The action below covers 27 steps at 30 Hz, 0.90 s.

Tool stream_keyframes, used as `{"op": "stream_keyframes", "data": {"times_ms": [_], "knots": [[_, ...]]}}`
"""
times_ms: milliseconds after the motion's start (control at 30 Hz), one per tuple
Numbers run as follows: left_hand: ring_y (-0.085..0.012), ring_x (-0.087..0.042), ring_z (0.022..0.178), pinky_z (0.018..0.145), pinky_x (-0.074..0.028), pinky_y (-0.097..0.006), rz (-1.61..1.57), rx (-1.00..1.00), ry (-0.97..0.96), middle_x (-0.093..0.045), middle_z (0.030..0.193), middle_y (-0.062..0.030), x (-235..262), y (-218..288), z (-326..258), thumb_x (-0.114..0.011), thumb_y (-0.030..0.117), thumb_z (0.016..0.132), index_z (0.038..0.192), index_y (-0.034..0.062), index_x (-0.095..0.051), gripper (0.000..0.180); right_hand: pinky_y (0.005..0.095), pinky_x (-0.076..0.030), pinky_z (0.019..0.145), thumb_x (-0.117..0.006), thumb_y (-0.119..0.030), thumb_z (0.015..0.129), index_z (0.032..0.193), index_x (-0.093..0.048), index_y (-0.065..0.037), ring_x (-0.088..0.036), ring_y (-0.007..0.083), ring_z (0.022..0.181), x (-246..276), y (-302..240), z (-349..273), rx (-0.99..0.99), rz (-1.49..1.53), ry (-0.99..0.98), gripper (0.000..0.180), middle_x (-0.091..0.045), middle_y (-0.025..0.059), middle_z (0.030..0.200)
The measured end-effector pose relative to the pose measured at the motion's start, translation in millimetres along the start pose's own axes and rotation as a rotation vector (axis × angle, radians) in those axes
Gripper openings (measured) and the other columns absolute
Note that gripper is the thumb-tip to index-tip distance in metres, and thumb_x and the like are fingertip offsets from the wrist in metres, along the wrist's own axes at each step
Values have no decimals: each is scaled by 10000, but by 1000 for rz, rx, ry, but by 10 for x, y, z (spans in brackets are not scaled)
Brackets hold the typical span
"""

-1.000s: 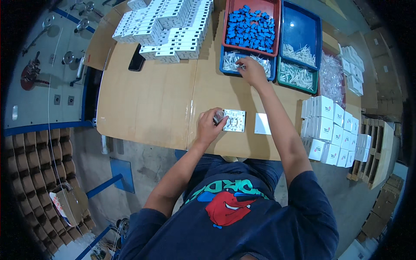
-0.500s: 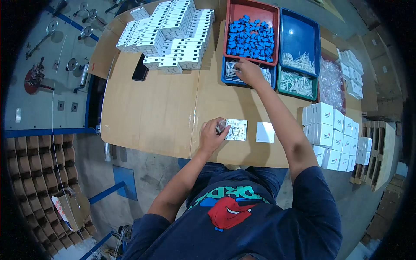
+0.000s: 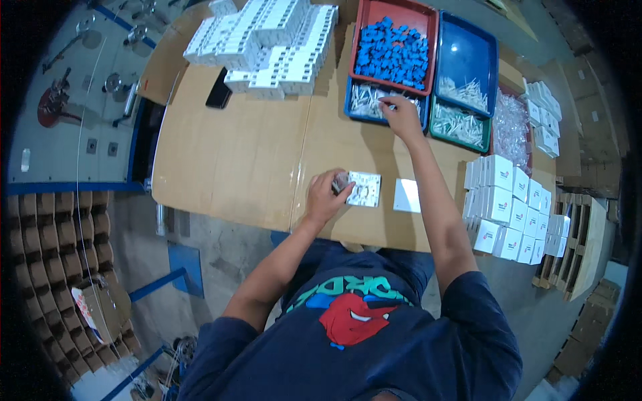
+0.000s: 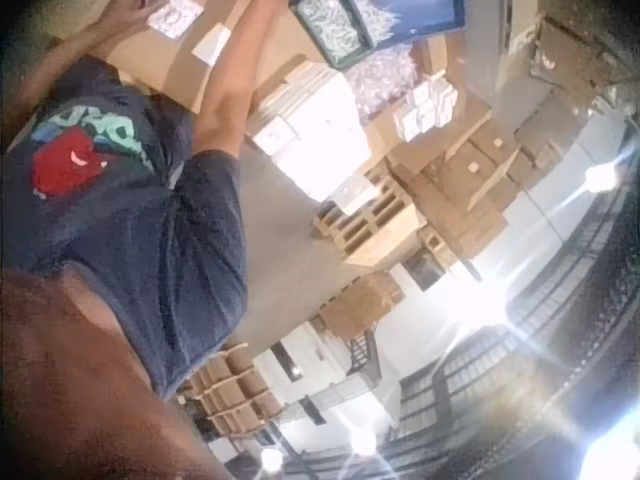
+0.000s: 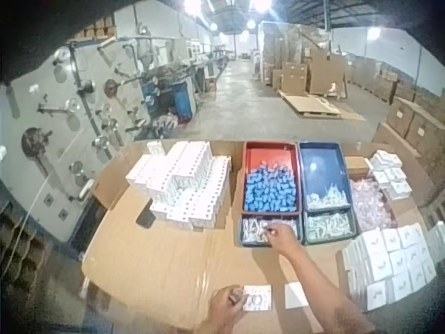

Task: Assembling and packaging small plastic components into white boxes at a workstation.

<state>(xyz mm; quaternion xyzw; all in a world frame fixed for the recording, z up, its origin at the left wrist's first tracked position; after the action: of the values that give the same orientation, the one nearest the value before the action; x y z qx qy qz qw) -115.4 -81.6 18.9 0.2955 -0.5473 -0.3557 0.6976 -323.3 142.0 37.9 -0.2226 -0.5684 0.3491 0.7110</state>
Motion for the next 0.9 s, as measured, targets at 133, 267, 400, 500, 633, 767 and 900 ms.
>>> {"op": "stream_keyframes", "data": {"times_ms": [133, 267, 400, 500, 633, 767, 900], "knots": [[-311, -666, 887, 814, -515, -423, -21, -11, 23, -723, 992, -102, -6, -15, 48, -838, 298, 816, 1098, 60, -692, 397, 301, -510, 681, -716, -140, 896, 1066, -769, -37, -642, 199, 689, -47, -143, -718, -88, 203, -149, 206, -707, 126, 864], [-320, -668, 900, 820, -518, -421, -29, -30, 36, -729, 1019, -103, -7, -67, 41, -839, 295, 811, 1104, 65, -694, 400, 257, -498, 664, -711, -93, 915, 1067, -746, -8, -608, 80, 715, -132, -590, -1368, -232, 592, -226, 177, -696, 67, 803], [-319, -679, 917, 839, -513, -418, -38, -50, 28, -733, 1036, -102, 2, -40, 22, -834, 267, 806, 1111, 68, -690, 391, 250, -480, 635, -732, -96, 902, 1041, -736, -16, -568, 57, 668, -45, -886, -1551, -304, 345, -299, 160, -712, 51, 845], [-317, -692, 946, 861, -508, -416, -69, -96, 38, -733, 1038, -103, 1, -28, 12, -826, 242, 804, 1109, 69, -685, 378, 280, -492, 648, -738, -109, 898, 1035, -742, -31, -599, 119, 671, -60, -1026, -1572, -274, 229, -355, 157, -712, 62, 905], [-333, -699, 958, 849, -521, -421, -81, -164, 55, -732, 1045, -113, 3, -26, 9, -817, 199, 803, 1112, 66, -681, 363, 382, -524, 769, -679, -218, 944, 1047, -761, -91, -665, 306, 866, -64, -1240, -1576, -10, 89, -344, 183, -673, 98, 961], [-227, -706, 898, 782, -544, -357, -243, 40, 50, -725, 992, -95, 46, 31, 10, -805, 165, 844, 1128, 40, -669, 338, 355, -538, 765, -682, -202, 947, 1129, -747, -79, -678, 286, 875, 63, -1339, -1594, -92, 171, -344, 230, -664, 119, 1065], [-121, -665, 918, 789, -542, -284, -671, 328, -39, -701, 1013, -41, 31, 174, 100, -750, 141, 922, 1233, 10, -635, 357, 297, -545, 752, -694, -191, 972, 1213, -691, -27, -671, 174, 869, 232, -1246, -1641, -214, 447, -267, 292, -697, 87, 1067]]}}
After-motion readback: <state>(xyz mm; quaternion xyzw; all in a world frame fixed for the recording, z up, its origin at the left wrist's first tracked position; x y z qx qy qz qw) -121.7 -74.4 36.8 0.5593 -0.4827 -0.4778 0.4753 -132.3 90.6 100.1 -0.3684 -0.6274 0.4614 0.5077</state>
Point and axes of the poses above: each hand's wrist, its own z-axis towards the middle knuckle, its own x-axis out of the back of the hand, y = z × x, the point moved 4 cm from there along z, towards the middle knuckle
